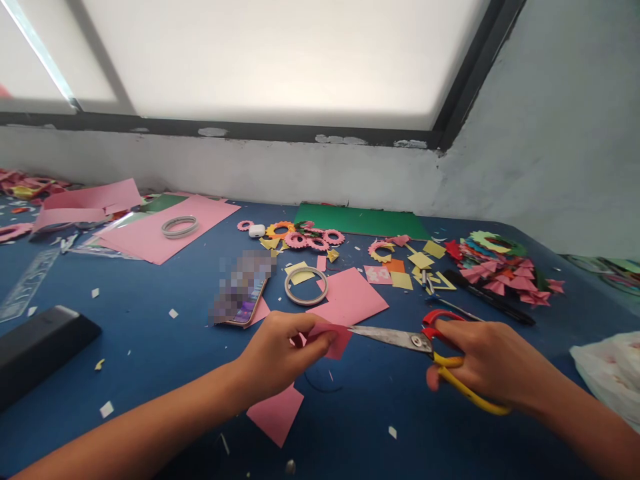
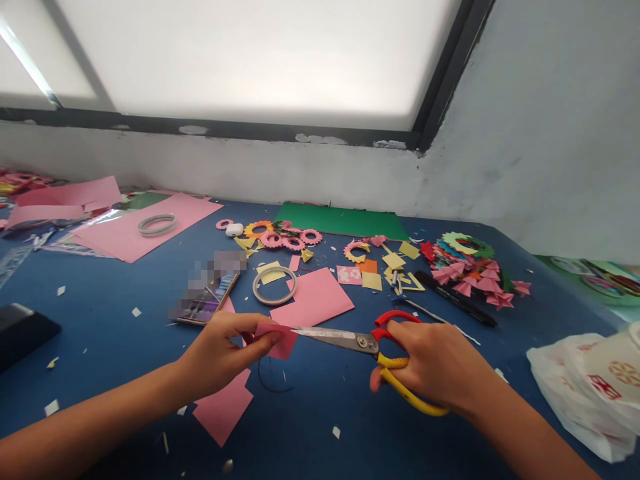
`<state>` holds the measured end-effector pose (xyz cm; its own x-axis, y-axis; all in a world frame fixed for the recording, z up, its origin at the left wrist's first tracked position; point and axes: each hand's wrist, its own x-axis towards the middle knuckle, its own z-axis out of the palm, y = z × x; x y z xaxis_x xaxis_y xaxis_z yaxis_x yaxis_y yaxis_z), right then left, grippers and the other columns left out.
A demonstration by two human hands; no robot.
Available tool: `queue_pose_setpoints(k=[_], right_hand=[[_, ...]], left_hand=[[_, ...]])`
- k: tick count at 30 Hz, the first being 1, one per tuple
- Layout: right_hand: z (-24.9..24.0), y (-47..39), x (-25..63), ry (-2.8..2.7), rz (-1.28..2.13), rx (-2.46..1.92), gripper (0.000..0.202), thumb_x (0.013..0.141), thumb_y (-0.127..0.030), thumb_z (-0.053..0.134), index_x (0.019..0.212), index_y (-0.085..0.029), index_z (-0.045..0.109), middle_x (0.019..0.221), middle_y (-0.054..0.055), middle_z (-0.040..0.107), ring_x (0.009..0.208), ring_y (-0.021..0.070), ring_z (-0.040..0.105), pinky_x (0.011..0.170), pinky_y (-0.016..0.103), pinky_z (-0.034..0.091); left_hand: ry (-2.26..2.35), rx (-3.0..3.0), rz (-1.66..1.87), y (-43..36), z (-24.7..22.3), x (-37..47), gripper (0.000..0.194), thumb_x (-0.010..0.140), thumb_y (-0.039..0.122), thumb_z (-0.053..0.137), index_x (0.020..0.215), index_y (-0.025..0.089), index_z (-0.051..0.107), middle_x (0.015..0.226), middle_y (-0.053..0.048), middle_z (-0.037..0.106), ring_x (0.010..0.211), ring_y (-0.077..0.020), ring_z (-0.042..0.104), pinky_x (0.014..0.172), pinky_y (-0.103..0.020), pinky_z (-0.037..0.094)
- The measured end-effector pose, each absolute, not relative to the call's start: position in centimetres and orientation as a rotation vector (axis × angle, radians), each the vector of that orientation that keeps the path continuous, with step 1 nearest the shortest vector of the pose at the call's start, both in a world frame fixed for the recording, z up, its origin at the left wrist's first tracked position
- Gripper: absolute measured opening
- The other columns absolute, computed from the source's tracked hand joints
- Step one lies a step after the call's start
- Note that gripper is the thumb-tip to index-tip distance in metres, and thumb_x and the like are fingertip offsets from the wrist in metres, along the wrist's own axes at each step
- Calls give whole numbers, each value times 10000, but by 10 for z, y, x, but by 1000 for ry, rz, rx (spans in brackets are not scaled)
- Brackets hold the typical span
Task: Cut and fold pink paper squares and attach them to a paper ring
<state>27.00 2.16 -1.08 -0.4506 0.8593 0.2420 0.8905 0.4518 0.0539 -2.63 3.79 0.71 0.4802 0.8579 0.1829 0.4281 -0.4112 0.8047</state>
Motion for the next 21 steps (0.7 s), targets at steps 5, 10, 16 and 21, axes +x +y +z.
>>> queue_pose_setpoints(k=[5,10,16,21], right_hand=[[-10,21,268,-2534,-295,-1512,499,678,-708,520,589,-218,493,492,17,593,412,183,566,408,275,311],[-10,21,267,-2538,-343,-1480,497,654,-709,548,576,-222,492,472,14,585,394,185,556,400,286,316],[-9,19,264,-2548,-300,-1460,484,656,-689,568,575,-218,498,484,10,591,391,173,553,393,284,324],[-9,18,263,-2534,-294,-1443,484,671,-686,552,571,-215,502,471,2,572,384,181,554,382,291,325]], left_hand=[[1012,2046,775,36,8,-26,211,843,198,498,849,155,705,718,-18,679,613,-106,550,551,-209,416],[1002,2089,778,37,6,-26,207,840,185,504,831,149,707,691,-17,675,590,-100,543,542,-200,410],[973,2105,783,36,3,-25,198,839,180,507,829,148,702,701,-16,680,589,-97,550,537,-189,412],[938,2091,795,34,2,-26,192,837,154,506,839,153,698,709,-2,687,585,-86,555,534,-174,413]])
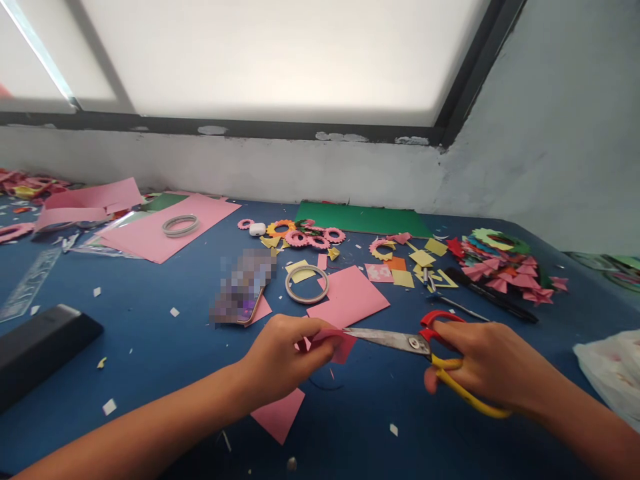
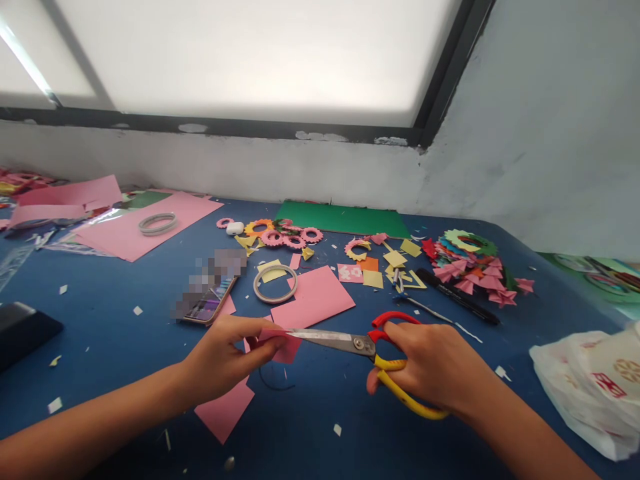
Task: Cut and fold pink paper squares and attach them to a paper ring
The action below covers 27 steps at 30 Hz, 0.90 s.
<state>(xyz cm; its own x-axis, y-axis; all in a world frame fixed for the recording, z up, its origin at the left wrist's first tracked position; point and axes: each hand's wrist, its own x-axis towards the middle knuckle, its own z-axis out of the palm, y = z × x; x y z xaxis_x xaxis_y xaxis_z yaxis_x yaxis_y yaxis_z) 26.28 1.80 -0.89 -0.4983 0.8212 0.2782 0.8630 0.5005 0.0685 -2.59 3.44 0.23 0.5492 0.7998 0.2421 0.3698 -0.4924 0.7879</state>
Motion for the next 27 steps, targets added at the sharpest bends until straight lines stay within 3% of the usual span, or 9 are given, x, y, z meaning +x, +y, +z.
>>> queue_pose_setpoints(k=[14,21,27], right_hand=[[-9,17,262,-2544,-336,-1297,420,773,-565,529,549,-212,494,436,-20,545,343,151,539,360,271,316],[-10,17,262,-2543,-414,-1378,485,661,-680,573,579,-207,505,447,-8,559,381,194,577,367,289,354],[-11,17,262,-2545,-437,-1409,506,651,-714,549,590,-215,494,461,-2,571,391,200,583,368,293,366]], left_hand=[[939,2072,831,36,5,-24,179,817,127,521,808,139,699,693,-6,684,571,-81,543,525,-168,416],[923,2072,854,35,5,-25,171,819,128,528,808,139,698,682,-1,682,553,-73,534,516,-159,414],[909,2098,844,35,4,-25,182,828,126,520,821,149,700,702,-2,692,571,-77,550,527,-161,419]])
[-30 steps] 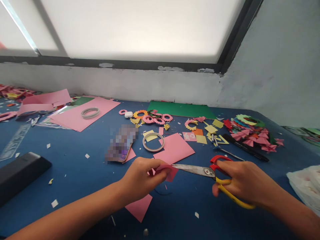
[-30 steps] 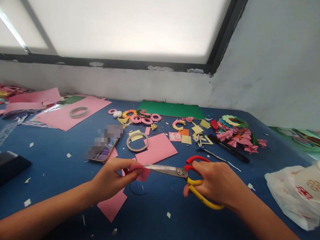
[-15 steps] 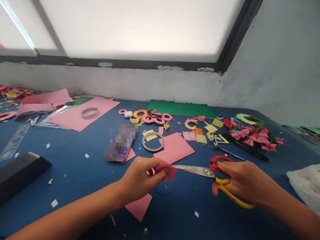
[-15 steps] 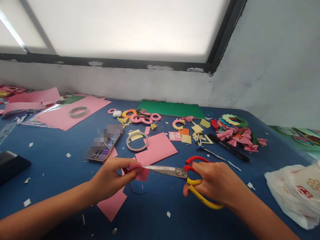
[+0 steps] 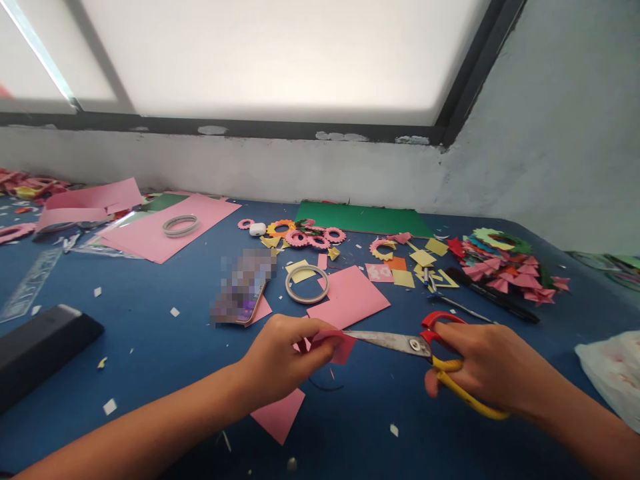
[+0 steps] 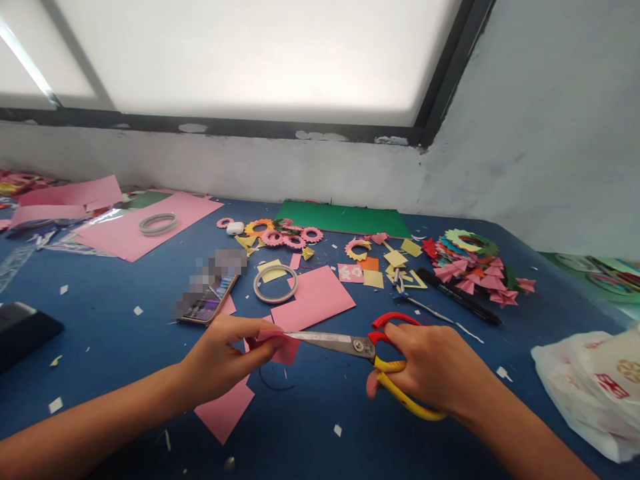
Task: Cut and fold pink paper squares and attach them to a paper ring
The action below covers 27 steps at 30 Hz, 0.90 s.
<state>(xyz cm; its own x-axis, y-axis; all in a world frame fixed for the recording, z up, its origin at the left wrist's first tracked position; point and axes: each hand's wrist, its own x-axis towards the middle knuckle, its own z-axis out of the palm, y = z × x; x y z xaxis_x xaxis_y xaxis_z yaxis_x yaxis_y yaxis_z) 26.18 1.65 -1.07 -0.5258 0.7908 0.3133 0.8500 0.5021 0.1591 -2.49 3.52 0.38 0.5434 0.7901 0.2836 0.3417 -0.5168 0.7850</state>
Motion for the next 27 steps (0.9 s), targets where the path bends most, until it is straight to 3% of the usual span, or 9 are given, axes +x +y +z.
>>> queue_pose_setpoints(k=[15,27], right_hand=[[-10,16,261,-2526,-624,-1248,572,799,-718,281,633,-210,486,447,9,569,375,205,595,348,289,378],[-7,16,259,-2559,-575,-1181,518,826,-650,358,578,-213,485,408,-2,537,339,183,563,352,275,332]], left_hand=[[854,2160,850,31,2,-25,198,794,87,521,834,156,703,696,-8,695,592,-87,580,561,-158,439],[850,2132,831,30,1,-25,218,790,85,505,842,152,706,711,-18,709,604,-97,604,562,-165,450]])
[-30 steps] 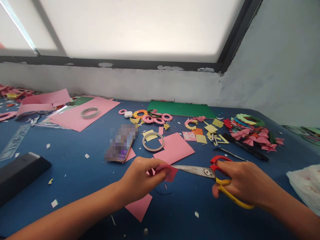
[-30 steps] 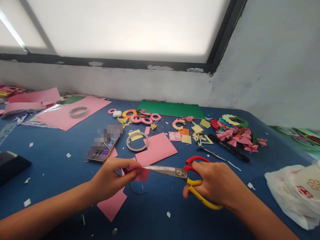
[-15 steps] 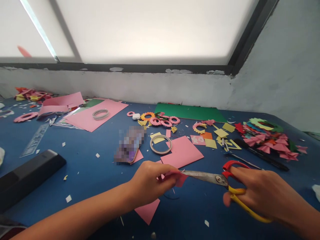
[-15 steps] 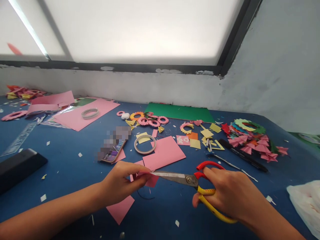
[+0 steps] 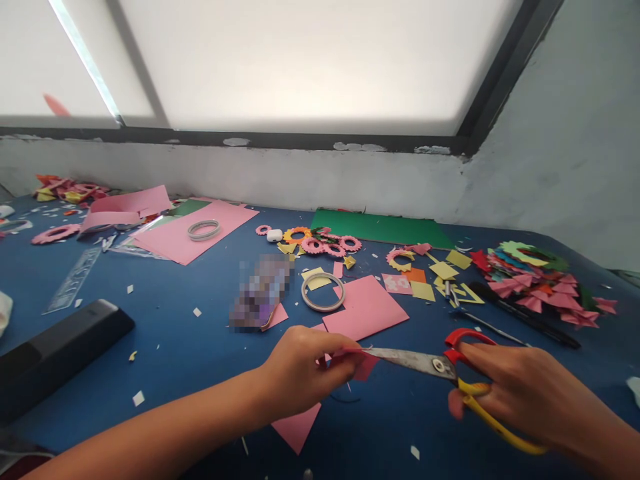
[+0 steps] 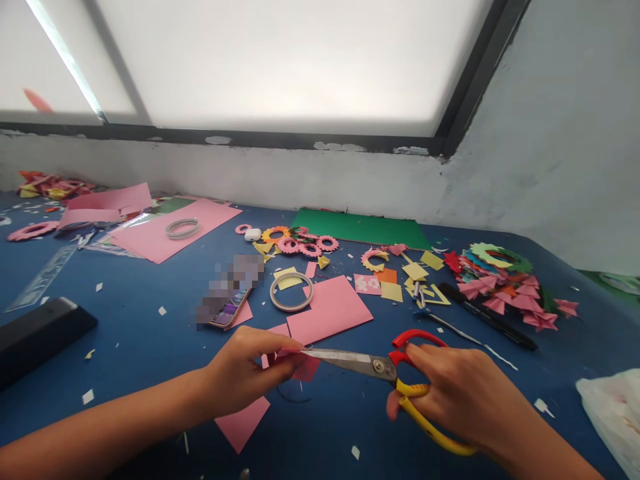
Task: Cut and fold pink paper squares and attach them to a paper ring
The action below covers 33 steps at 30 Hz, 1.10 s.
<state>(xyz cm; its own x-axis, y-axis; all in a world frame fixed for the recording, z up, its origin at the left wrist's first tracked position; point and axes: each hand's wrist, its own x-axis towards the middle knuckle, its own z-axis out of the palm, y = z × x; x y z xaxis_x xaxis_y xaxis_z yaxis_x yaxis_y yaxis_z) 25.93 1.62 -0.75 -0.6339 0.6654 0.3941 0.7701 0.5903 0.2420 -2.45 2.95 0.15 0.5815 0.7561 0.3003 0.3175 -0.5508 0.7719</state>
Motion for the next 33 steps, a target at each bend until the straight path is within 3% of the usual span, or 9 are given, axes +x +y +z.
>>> queue_pose_setpoints(k=[9,33], right_hand=[[-9,14,259,-2580,-503,-1310,436,727,-630,539,618,-211,493,463,-1,585,400,206,599,380,277,362],[-6,14,255,-2592,-609,-1203,459,773,-624,485,585,-206,493,416,-8,547,349,189,574,347,268,345]], left_hand=[[877,2149,845,28,1,-24,205,779,104,515,807,146,714,669,-23,700,567,-96,587,542,-167,443],[885,2213,881,27,0,-23,209,772,104,515,787,167,714,616,-2,682,515,-80,556,532,-156,434]])
